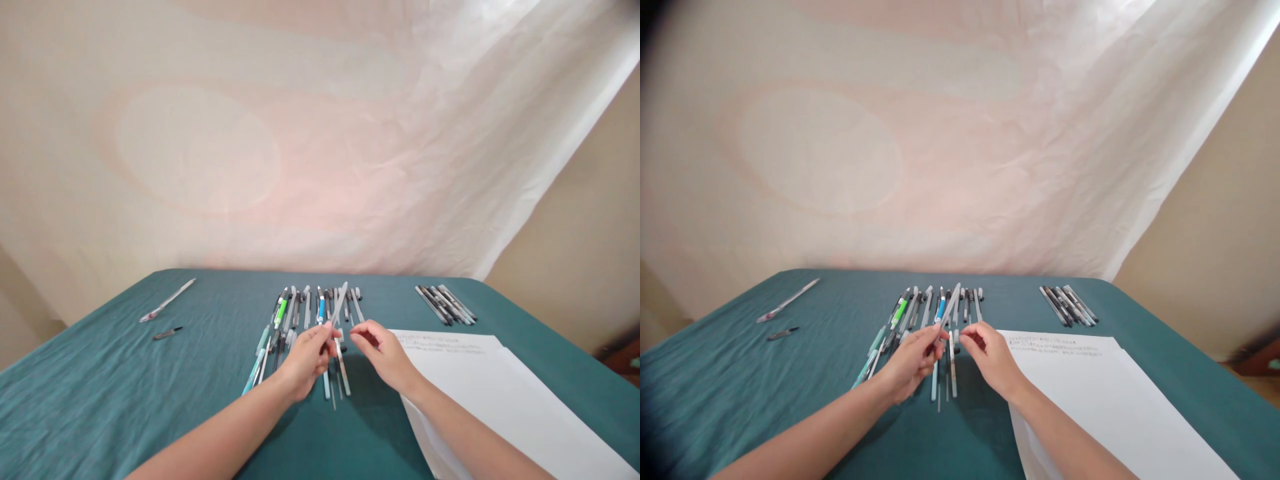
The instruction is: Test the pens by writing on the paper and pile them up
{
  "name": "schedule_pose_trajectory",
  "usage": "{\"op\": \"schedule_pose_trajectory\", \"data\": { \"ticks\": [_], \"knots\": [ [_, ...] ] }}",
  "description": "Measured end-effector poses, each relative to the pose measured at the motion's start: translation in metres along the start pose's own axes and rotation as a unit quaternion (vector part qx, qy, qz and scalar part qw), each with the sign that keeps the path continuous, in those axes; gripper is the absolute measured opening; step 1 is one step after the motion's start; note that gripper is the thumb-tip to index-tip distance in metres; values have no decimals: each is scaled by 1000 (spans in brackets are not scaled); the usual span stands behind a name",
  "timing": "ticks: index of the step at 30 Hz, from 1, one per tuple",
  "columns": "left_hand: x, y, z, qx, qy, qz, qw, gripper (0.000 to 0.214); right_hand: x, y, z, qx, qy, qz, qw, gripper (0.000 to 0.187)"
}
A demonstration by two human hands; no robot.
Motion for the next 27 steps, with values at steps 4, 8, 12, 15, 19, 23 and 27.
{"op": "schedule_pose_trajectory", "data": {
  "ticks": [4,8,12,15,19,23,27],
  "knots": [
    [-8,0,9,182,-23,40,982,15,5,-3,-16,168,-59,114,977,13],
    [-10,7,10,240,-46,41,969,18,9,-2,-33,278,-90,166,942,16],
    [-10,13,6,326,-75,30,942,18,9,2,-36,316,-85,172,929,16],
    [-11,12,8,347,-54,23,936,16,9,2,-30,285,-58,160,943,21],
    [-14,9,13,356,-14,18,934,14,14,-12,-22,188,-15,171,967,28],
    [-15,7,15,355,17,10,935,15,27,-35,-26,134,-17,240,961,27],
    [-12,5,12,351,39,7,936,15,37,-44,-30,149,-15,305,940,24]
  ]
}}
Point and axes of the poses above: each hand's wrist, its own x-axis away from the middle knuckle, its own z-axis out of the back of the hand, y = z × x, the point moved 7 cm from there along -x, towards the middle knuckle, and after that the axes turned 4 degrees about -x, right-handed, at the moved point
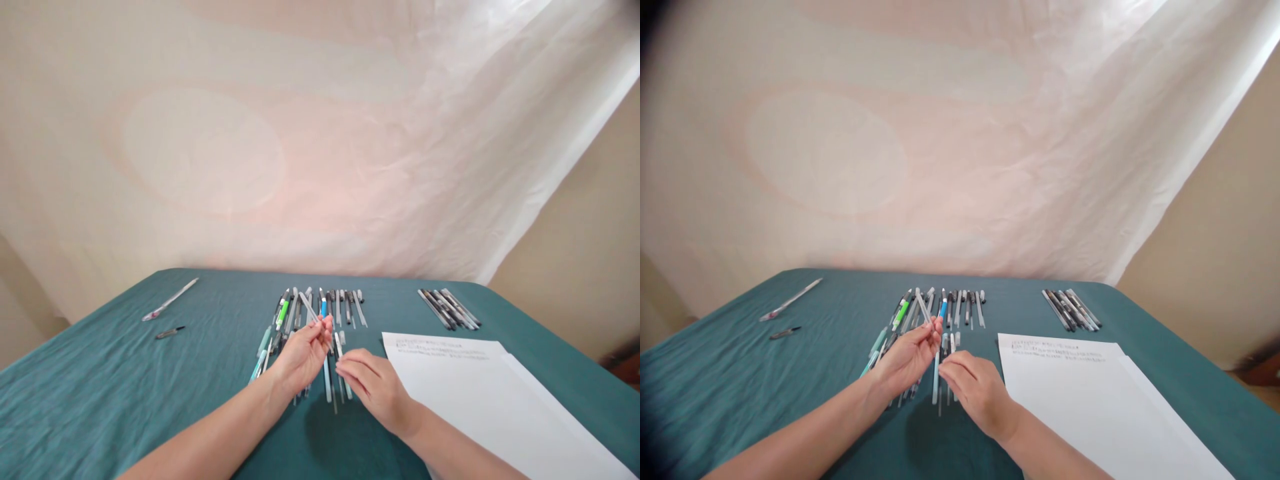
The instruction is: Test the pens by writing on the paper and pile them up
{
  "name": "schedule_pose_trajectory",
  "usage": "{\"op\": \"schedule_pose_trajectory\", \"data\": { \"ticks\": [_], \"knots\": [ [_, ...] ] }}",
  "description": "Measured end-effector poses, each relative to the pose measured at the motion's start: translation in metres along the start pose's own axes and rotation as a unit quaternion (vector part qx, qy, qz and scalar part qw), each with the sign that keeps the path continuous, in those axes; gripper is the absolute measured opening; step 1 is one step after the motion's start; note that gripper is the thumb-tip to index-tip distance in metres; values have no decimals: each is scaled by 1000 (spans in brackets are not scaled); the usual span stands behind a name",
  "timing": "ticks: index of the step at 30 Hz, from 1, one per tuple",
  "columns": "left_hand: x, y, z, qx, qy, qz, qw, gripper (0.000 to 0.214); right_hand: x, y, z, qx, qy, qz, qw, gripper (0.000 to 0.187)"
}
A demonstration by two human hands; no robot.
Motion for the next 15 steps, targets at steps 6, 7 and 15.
{"op": "schedule_pose_trajectory", "data": {
  "ticks": [6,7,15],
  "knots": [
    [1,-8,1,6,11,-3,1000,15,2,12,9,29,45,-25,998,20],
    [1,-9,2,6,12,-2,1000,15,1,13,10,28,49,-31,998,19],
    [3,-16,5,-9,19,-2,1000,15,-2,12,5,13,45,-43,998,15]
  ]
}}
Point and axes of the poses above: each hand's wrist, its own x-axis away from the middle knuckle, its own z-axis out of the back of the hand, y = z × x, the point moved 7 cm from there along -x, towards the middle knuckle, and after that the axes turned 4 degrees about -x, right-handed, at the moved point
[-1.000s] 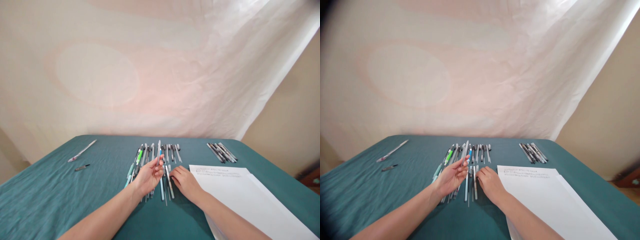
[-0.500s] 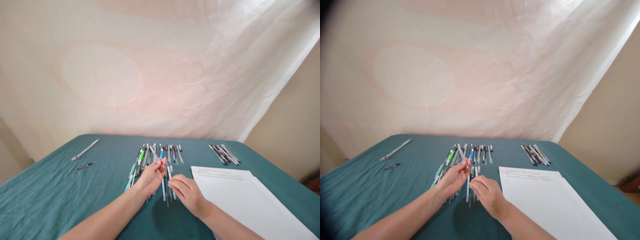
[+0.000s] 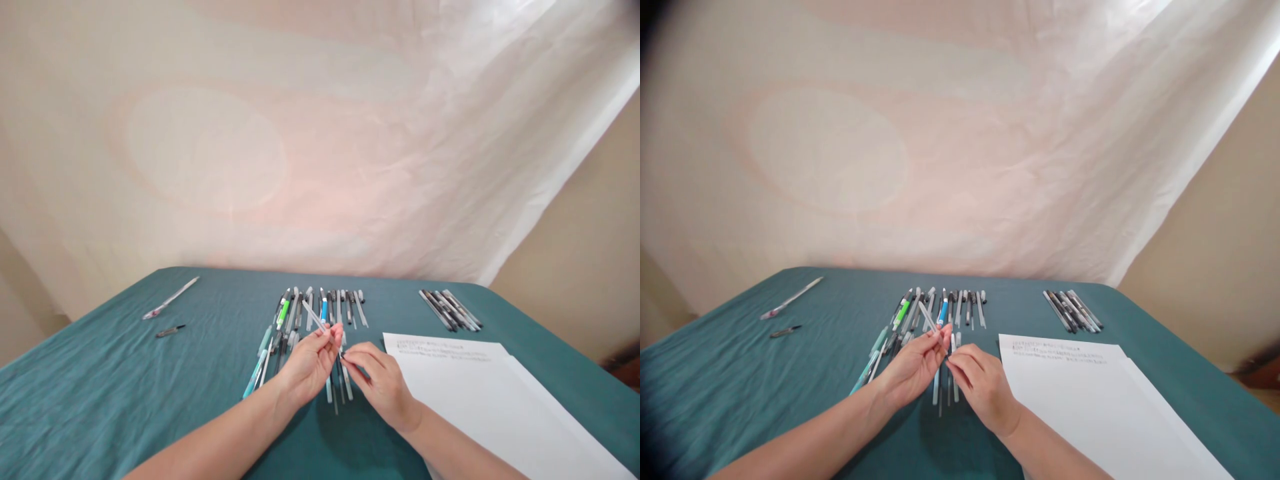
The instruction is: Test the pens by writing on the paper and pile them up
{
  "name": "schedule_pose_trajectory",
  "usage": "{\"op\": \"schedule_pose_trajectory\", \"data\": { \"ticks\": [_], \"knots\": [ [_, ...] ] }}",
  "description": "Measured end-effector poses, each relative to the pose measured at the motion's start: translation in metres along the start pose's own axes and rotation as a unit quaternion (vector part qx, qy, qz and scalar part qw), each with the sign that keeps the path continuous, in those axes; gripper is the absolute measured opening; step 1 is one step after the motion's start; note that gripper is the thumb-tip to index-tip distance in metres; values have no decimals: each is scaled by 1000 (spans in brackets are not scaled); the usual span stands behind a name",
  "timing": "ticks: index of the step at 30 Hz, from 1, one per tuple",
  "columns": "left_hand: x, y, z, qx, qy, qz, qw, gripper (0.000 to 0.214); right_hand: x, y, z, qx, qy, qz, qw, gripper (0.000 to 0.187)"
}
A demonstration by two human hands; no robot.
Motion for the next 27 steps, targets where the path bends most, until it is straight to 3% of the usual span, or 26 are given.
{"op": "schedule_pose_trajectory", "data": {
  "ticks": [9,16,27],
  "knots": [
    [8,-12,-6,-47,-64,7,997,6,0,10,6,2,30,-19,999,14],
    [7,-16,-1,-59,-68,3,996,9,-2,15,15,-31,78,-62,995,9],
    [7,-17,2,-83,-53,-12,995,10,1,26,12,-80,68,-97,990,13]
  ]
}}
Point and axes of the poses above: each hand's wrist, its own x-axis away from the middle knuckle, its own z-axis out of the back of the hand, y = z × x, the point moved 7 cm from there along -x, towards the middle knuckle, and after that the axes turned 4 degrees about -x, right-handed, at the moved point
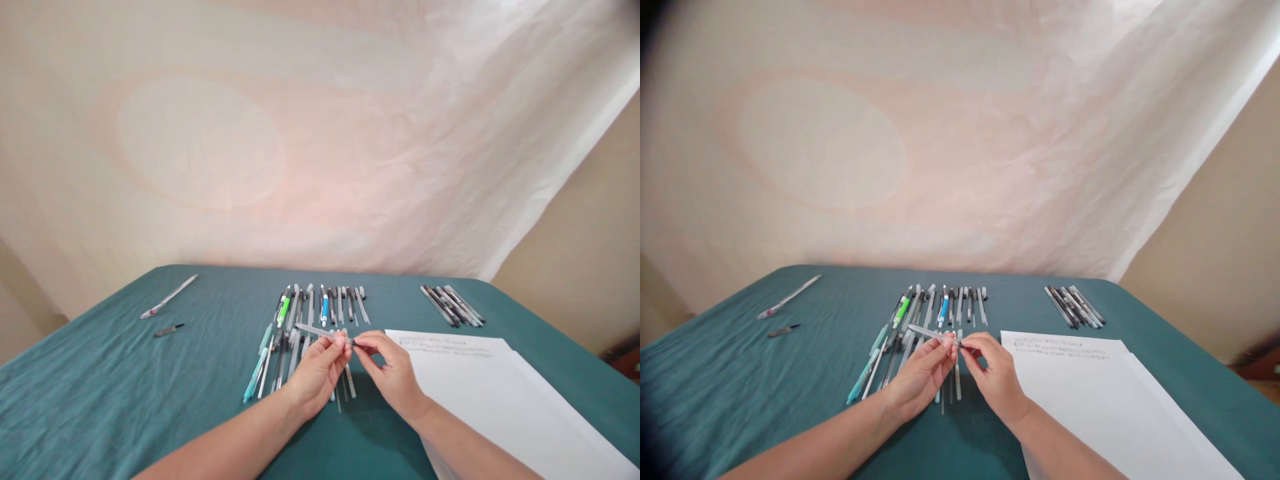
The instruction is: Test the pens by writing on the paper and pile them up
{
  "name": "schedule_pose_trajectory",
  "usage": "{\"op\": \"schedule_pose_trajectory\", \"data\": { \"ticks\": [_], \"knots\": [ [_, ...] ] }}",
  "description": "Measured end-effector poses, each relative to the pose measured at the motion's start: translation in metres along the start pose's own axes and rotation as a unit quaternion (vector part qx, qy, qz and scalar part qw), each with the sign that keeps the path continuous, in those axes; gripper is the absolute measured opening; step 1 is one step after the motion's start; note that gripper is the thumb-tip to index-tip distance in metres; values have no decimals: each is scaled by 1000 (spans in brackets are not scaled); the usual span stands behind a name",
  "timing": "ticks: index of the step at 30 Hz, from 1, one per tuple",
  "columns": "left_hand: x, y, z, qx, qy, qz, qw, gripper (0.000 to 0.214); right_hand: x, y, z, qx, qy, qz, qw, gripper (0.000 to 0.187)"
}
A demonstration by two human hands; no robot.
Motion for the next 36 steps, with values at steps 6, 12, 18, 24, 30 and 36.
{"op": "schedule_pose_trajectory", "data": {
  "ticks": [6,12,18,24,30,36],
  "knots": [
    [1,0,-1,-27,-10,-18,999,12,1,3,-1,11,-9,-19,1000,13],
    [2,0,0,-48,-11,-27,998,15,2,6,-2,38,-21,-19,999,13],
    [3,-1,-1,-73,-29,-42,996,18,2,8,-5,64,-61,-35,995,13],
    [5,-2,-7,-105,-62,-48,991,16,6,14,-10,90,-91,-69,989,24],
    [3,-4,-3,-78,-38,-39,995,18,6,12,-13,117,-125,-93,981,17],
    [2,-2,-4,-83,-49,-46,994,15,6,10,-16,131,-134,-80,979,13]
  ]
}}
Point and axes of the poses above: each hand's wrist, its own x-axis away from the middle knuckle, its own z-axis out of the back of the hand, y = z × x, the point moved 7 cm from there along -x, towards the middle knuckle, and after that the axes turned 4 degrees about -x, right-handed, at the moved point
